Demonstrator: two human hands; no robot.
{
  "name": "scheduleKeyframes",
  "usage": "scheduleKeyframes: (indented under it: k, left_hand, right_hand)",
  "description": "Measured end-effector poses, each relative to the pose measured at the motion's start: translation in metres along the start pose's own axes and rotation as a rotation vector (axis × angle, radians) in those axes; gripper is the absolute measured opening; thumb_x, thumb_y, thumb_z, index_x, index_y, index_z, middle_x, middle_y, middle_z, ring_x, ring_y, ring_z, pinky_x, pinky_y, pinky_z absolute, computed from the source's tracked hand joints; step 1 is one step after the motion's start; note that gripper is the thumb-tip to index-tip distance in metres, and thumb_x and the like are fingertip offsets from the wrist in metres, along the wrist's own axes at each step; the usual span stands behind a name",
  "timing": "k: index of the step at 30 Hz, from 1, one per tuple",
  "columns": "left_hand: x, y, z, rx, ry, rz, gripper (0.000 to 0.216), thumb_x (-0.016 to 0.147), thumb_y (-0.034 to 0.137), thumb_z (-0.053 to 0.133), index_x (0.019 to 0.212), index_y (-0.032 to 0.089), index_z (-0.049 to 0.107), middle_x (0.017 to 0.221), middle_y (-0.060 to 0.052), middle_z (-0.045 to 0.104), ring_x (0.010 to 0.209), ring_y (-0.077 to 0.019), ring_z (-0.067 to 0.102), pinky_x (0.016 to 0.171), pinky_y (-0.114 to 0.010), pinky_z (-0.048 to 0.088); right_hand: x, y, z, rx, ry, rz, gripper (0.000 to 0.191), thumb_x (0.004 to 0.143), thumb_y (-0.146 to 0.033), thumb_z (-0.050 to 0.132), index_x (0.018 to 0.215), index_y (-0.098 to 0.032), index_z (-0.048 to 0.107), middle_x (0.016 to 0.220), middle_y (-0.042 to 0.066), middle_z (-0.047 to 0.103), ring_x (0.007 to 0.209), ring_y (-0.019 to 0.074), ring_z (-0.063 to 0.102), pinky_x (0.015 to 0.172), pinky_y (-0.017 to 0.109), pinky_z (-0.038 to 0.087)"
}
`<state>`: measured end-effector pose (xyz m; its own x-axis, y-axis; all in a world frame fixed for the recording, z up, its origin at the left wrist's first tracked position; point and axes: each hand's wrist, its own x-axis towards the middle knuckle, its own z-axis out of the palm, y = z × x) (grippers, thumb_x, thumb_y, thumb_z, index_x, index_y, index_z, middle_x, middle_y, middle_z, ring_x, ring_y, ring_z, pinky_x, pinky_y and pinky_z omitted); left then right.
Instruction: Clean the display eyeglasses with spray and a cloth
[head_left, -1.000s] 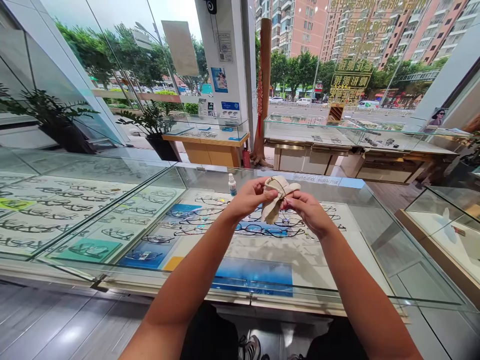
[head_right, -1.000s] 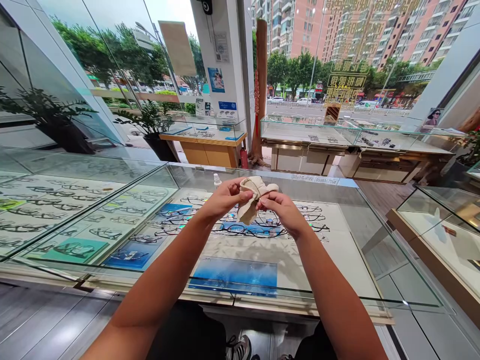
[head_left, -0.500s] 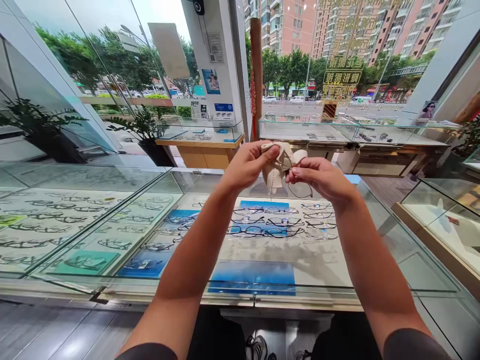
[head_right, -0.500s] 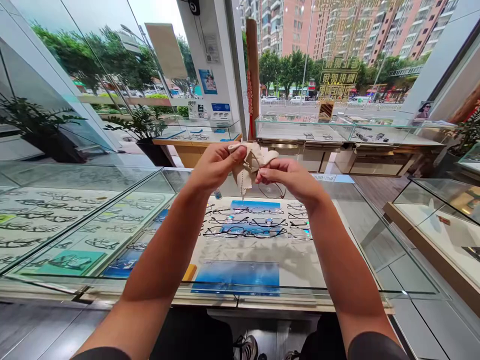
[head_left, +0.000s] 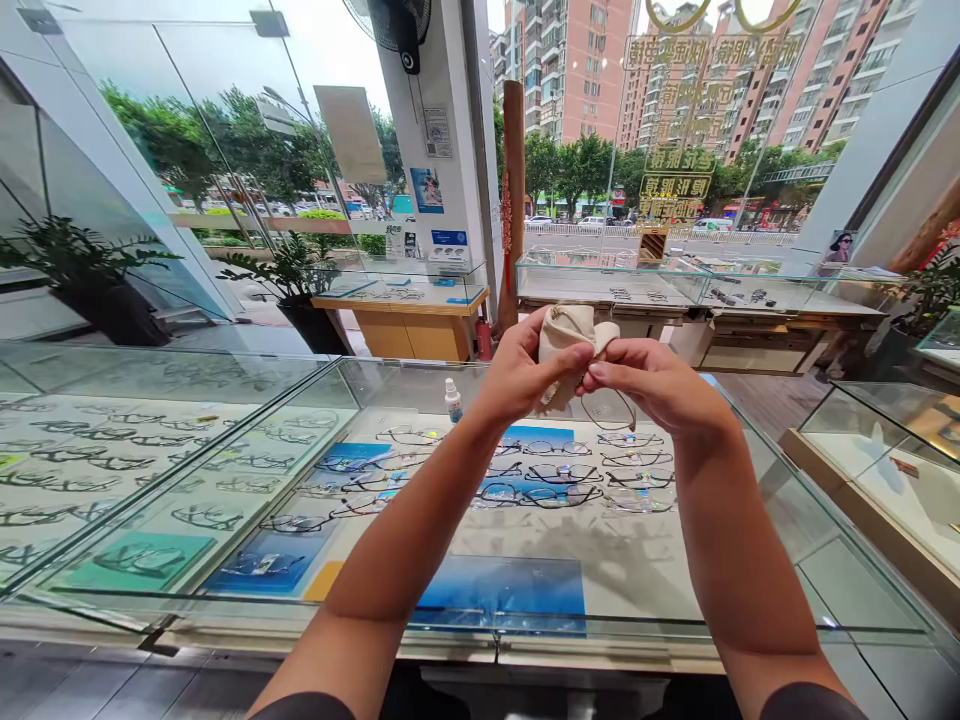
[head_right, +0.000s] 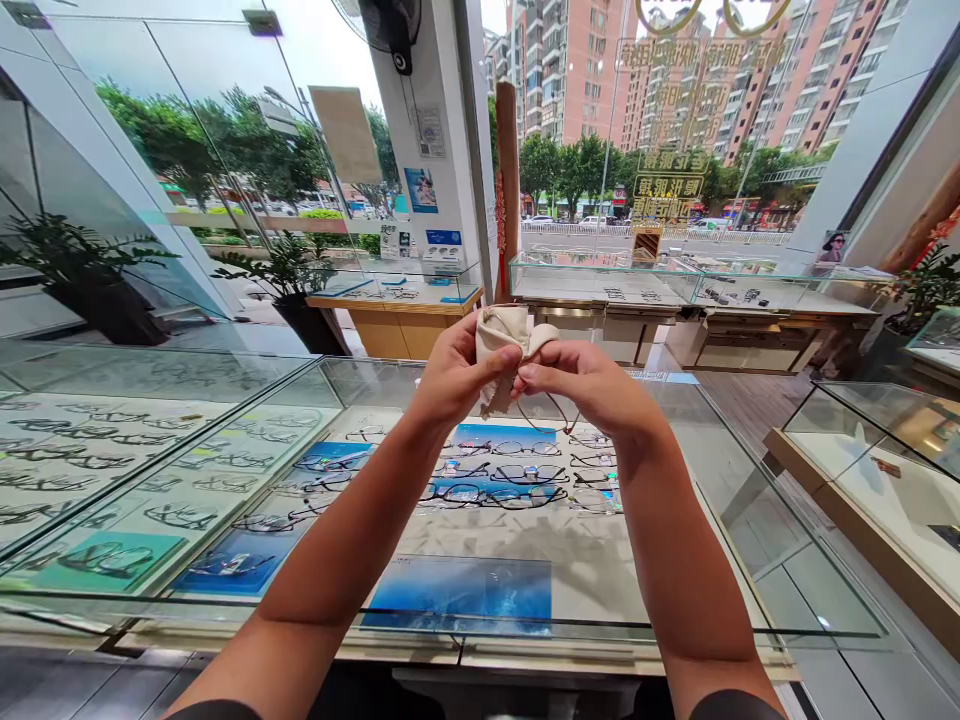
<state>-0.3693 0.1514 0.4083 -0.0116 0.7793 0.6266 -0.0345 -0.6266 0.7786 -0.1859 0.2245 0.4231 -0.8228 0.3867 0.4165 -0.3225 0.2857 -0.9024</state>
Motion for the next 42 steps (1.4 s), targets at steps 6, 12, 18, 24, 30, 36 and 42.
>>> scheduleKeyframes:
  k: [6, 12, 18, 24, 30, 36, 42]
  left_hand:
    - [-0.003, 0.004, -0.013, 0.023, 0.033, -0.036, 0.04, 0.084, 0.055, 0.088, 0.092, 0.018, 0.075, 0.082, -0.004, 0.075, 0.069, -0.0154, 0.066, 0.067, -0.03, 0.056]
    - [-0.003, 0.021, -0.029, 0.078, -0.118, -0.087, 0.039, 0.09, 0.054, 0.084, 0.096, 0.016, 0.08, 0.09, -0.008, 0.077, 0.081, -0.0181, 0.07, 0.075, -0.031, 0.056]
    - [-0.008, 0.011, -0.006, 0.06, 0.055, -0.01, 0.045, 0.077, 0.048, 0.095, 0.102, 0.017, 0.075, 0.084, -0.004, 0.075, 0.07, -0.015, 0.068, 0.067, -0.029, 0.056]
    - [-0.004, 0.004, -0.012, 0.135, 0.264, 0.077, 0.05, 0.093, 0.067, 0.074, 0.087, 0.017, 0.072, 0.074, -0.003, 0.07, 0.062, -0.0145, 0.065, 0.053, -0.027, 0.049]
    - [0.006, 0.014, -0.038, -0.009, -0.048, -0.061, 0.045, 0.091, 0.059, 0.081, 0.103, 0.016, 0.078, 0.085, -0.006, 0.076, 0.08, -0.0179, 0.073, 0.074, -0.03, 0.059]
    - [0.008, 0.005, -0.044, 0.048, -0.053, -0.094, 0.045, 0.094, 0.06, 0.077, 0.109, 0.017, 0.079, 0.092, -0.007, 0.076, 0.082, -0.0164, 0.069, 0.077, -0.029, 0.056]
    - [0.003, 0.005, -0.035, 0.185, -0.141, -0.125, 0.049, 0.096, 0.064, 0.071, 0.098, 0.016, 0.079, 0.089, -0.008, 0.075, 0.081, -0.017, 0.065, 0.076, -0.03, 0.054]
  right_hand:
    - [-0.002, -0.004, -0.003, -0.057, 0.011, -0.002, 0.034, 0.087, -0.054, 0.087, 0.083, -0.021, 0.08, 0.085, 0.004, 0.076, 0.083, 0.0195, 0.067, 0.083, 0.036, 0.054]
    - [-0.002, -0.006, -0.007, -0.038, 0.0, 0.031, 0.033, 0.086, -0.051, 0.087, 0.079, -0.02, 0.079, 0.081, 0.004, 0.074, 0.082, 0.0192, 0.067, 0.083, 0.036, 0.053]
    - [0.003, 0.003, 0.002, 0.023, 0.028, 0.023, 0.036, 0.083, -0.054, 0.09, 0.084, -0.019, 0.08, 0.085, 0.005, 0.076, 0.084, 0.0197, 0.067, 0.085, 0.037, 0.054]
    - [0.012, 0.017, 0.017, 0.07, 0.051, 0.032, 0.04, 0.08, -0.057, 0.092, 0.085, -0.02, 0.08, 0.087, 0.005, 0.076, 0.085, 0.0195, 0.066, 0.086, 0.037, 0.054]
    - [0.009, 0.011, -0.003, 0.107, 0.137, -0.001, 0.032, 0.083, -0.054, 0.09, 0.082, -0.024, 0.079, 0.089, 0.005, 0.075, 0.09, 0.0209, 0.066, 0.09, 0.037, 0.054]
    - [0.012, 0.012, -0.007, 0.183, 0.289, -0.111, 0.028, 0.084, -0.052, 0.089, 0.085, -0.027, 0.076, 0.105, 0.005, 0.074, 0.102, 0.0228, 0.066, 0.093, 0.036, 0.054]
    - [0.021, 0.021, 0.006, 0.204, 0.405, -0.158, 0.029, 0.082, -0.054, 0.09, 0.087, -0.029, 0.074, 0.107, 0.004, 0.073, 0.109, 0.024, 0.064, 0.095, 0.038, 0.054]
